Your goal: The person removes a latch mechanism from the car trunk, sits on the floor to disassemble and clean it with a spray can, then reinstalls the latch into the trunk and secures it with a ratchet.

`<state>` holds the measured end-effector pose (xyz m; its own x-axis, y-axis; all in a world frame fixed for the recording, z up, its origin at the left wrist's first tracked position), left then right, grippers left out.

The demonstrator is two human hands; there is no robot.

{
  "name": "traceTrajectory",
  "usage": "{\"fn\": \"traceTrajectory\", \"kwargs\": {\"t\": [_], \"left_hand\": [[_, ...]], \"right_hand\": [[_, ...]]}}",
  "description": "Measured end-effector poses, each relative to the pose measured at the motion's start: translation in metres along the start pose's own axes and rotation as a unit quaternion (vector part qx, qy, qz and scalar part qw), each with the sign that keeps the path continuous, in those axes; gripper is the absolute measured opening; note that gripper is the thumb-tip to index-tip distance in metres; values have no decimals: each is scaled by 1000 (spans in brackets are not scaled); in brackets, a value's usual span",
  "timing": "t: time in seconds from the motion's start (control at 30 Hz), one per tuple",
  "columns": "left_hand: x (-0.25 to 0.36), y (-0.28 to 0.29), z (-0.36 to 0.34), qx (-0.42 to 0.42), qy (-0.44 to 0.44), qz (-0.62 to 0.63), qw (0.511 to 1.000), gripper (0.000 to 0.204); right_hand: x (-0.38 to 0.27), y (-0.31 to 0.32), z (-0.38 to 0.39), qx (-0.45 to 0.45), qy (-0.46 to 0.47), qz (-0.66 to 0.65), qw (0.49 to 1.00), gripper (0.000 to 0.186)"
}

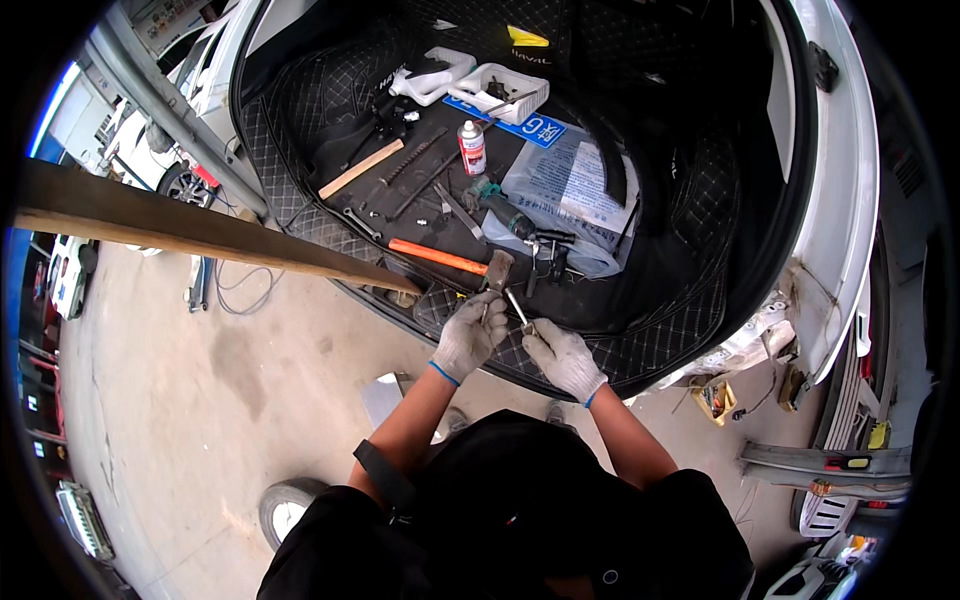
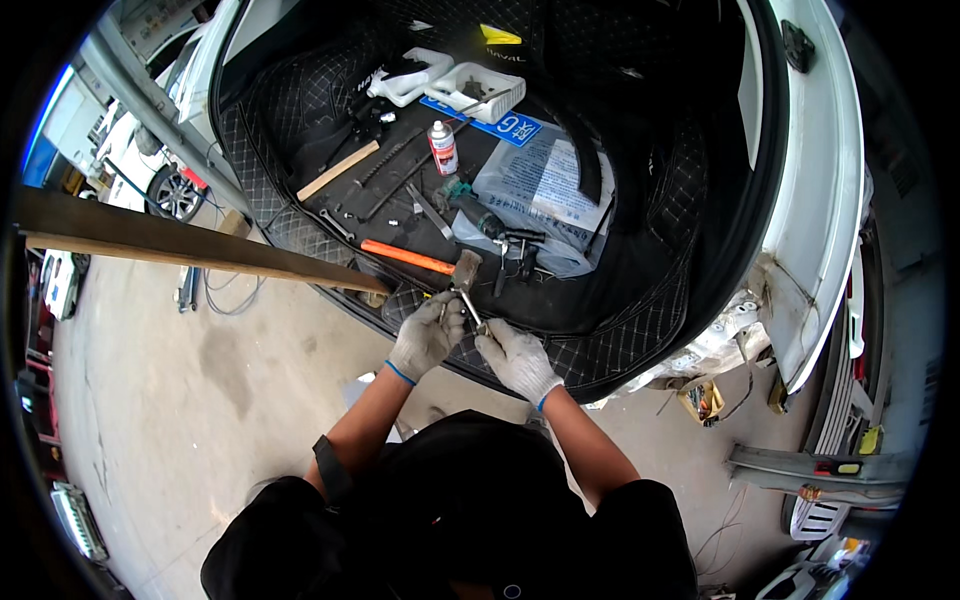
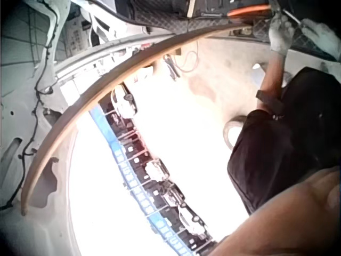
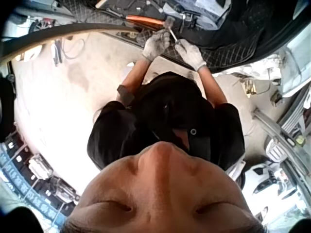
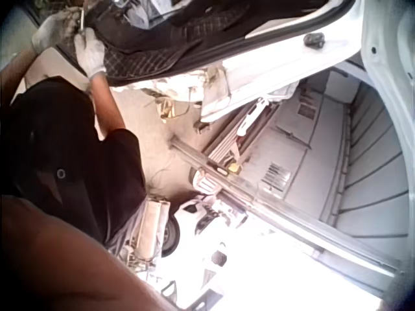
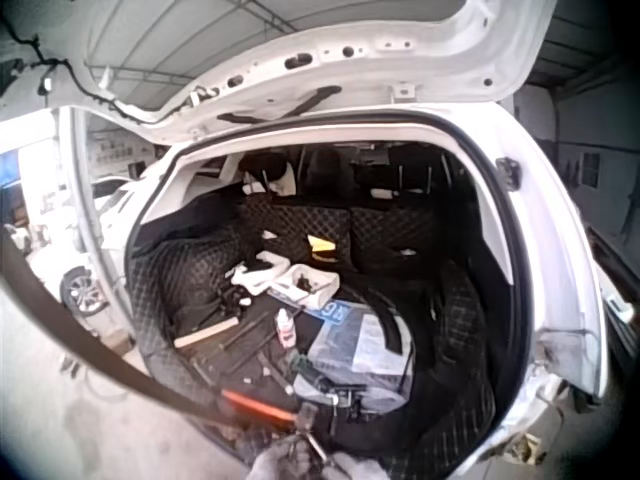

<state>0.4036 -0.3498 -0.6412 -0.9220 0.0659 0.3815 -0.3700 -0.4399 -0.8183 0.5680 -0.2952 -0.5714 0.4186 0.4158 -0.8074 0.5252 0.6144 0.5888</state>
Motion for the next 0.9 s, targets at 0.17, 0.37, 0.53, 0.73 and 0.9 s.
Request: {"fn": "traceTrajectory", "kwargs": {"t": [0.17,0.37,0.53,0.73,0.9], "left_hand": [[26,-8,8,-87,4,-151,985,24],[32,-4,17,-94,-2,-211,973,26],[26,-7,22,-53,-7,-265,963,25],[25,-11,25,-45,15,-272,961,24],[26,-26,28,10,-17,-403,915,23]], "right_hand": [[-12,13,0,33,67,90,993,27],[-22,19,-2,-3,103,86,991,26],[-20,12,3,-12,120,105,987,26],[-15,20,10,-14,78,104,991,28],[-17,12,21,76,138,308,938,27]]}}
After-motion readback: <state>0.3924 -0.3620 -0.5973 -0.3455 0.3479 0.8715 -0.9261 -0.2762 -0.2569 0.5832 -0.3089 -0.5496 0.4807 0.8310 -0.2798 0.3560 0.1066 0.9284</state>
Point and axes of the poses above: each hand's wrist, its own z-axis away from the middle knuckle, its own y-axis out of the back of the hand, x = y × z, the point moved 5 cm from there along -z, towards the middle knuckle, and after that the axes turned 3 degrees about y, right-handed, at the moved point
